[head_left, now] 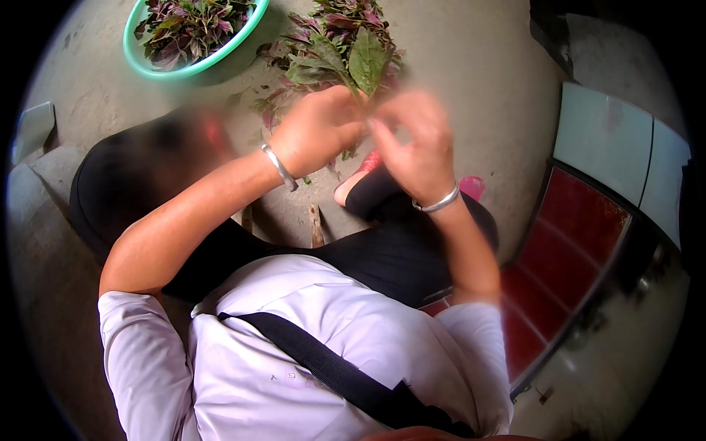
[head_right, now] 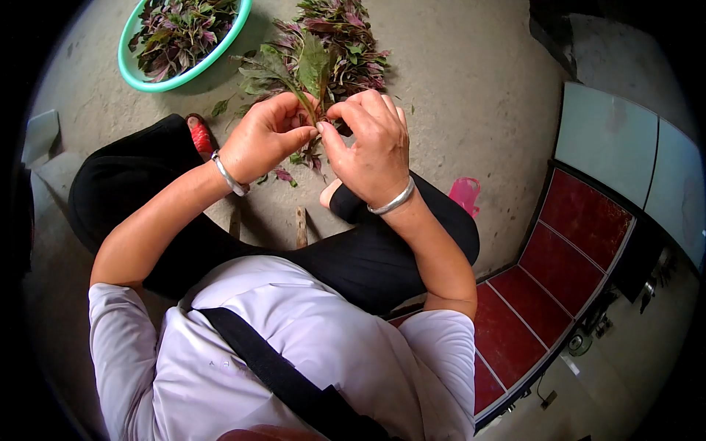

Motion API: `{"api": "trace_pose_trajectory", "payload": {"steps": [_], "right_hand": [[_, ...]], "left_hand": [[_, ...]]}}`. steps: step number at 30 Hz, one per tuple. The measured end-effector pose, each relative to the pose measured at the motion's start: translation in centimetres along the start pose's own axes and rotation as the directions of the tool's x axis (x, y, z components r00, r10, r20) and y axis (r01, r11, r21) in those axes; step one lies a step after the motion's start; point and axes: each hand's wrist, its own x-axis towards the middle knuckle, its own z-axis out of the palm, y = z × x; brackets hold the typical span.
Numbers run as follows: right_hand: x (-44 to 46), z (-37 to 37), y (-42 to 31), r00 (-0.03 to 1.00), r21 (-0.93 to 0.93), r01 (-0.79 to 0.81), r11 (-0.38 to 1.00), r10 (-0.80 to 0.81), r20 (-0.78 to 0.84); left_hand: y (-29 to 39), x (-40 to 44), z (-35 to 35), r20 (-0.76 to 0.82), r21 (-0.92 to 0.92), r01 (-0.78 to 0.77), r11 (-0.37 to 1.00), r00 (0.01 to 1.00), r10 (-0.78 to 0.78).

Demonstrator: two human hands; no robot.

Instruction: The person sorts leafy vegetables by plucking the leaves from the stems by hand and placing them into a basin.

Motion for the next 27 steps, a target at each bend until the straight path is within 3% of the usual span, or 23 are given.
{"api": "trace_pose_trajectory", "payload": {"steps": [5,10,13,16,19,20,23,24,27], "right_hand": [[-0.1,0.0,0.0,1.000,0.010,-0.021,1.000,0.021,0.015],[-0.2,-0.2,-0.3,0.998,0.019,-0.055,0.998,0.055,0.017],[-0.4,0.1,-0.1,0.997,-0.072,0.006,0.997,-0.011,-0.072],[0.2,-1.0,0.8,0.977,-0.196,-0.138,0.971,0.100,-0.190],[0.5,-1.7,1.6,0.957,-0.088,-0.188,0.978,0.162,-0.240],[0.3,-1.8,1.7,0.947,-0.036,-0.294,0.955,0.286,-0.146],[-1.1,-1.2,2.5,0.928,-0.017,-0.293,0.956,0.288,0.235],[-1.8,-0.6,2.7,0.918,-0.030,-0.217,0.976,0.215,0.332],[-2.8,0.2,2.3,0.900,-0.102,-0.153,0.983,0.181,0.396]], "left_hand": [[1.0,-0.1,-0.1,0.019,0.008,0.107,0.994,0.994,-0.107],[1.4,-0.2,0.0,0.018,0.032,0.096,0.995,0.995,-0.097],[1.4,-0.2,0.0,0.032,0.025,0.103,0.994,0.994,-0.104],[1.3,-0.2,-0.2,0.055,-0.009,0.132,0.991,0.990,-0.132],[1.3,0.2,-0.6,0.026,-0.062,0.108,0.992,0.994,-0.106],[1.4,0.4,-0.7,0.006,-0.078,0.084,0.993,0.996,-0.084],[0.6,1.0,-1.6,-0.009,-0.079,0.064,0.995,0.998,-0.064],[0.5,1.0,-1.7,-0.012,-0.085,0.059,0.995,0.998,-0.061],[0.4,1.1,-1.8,-0.014,-0.091,0.049,0.995,0.999,-0.051]]}}
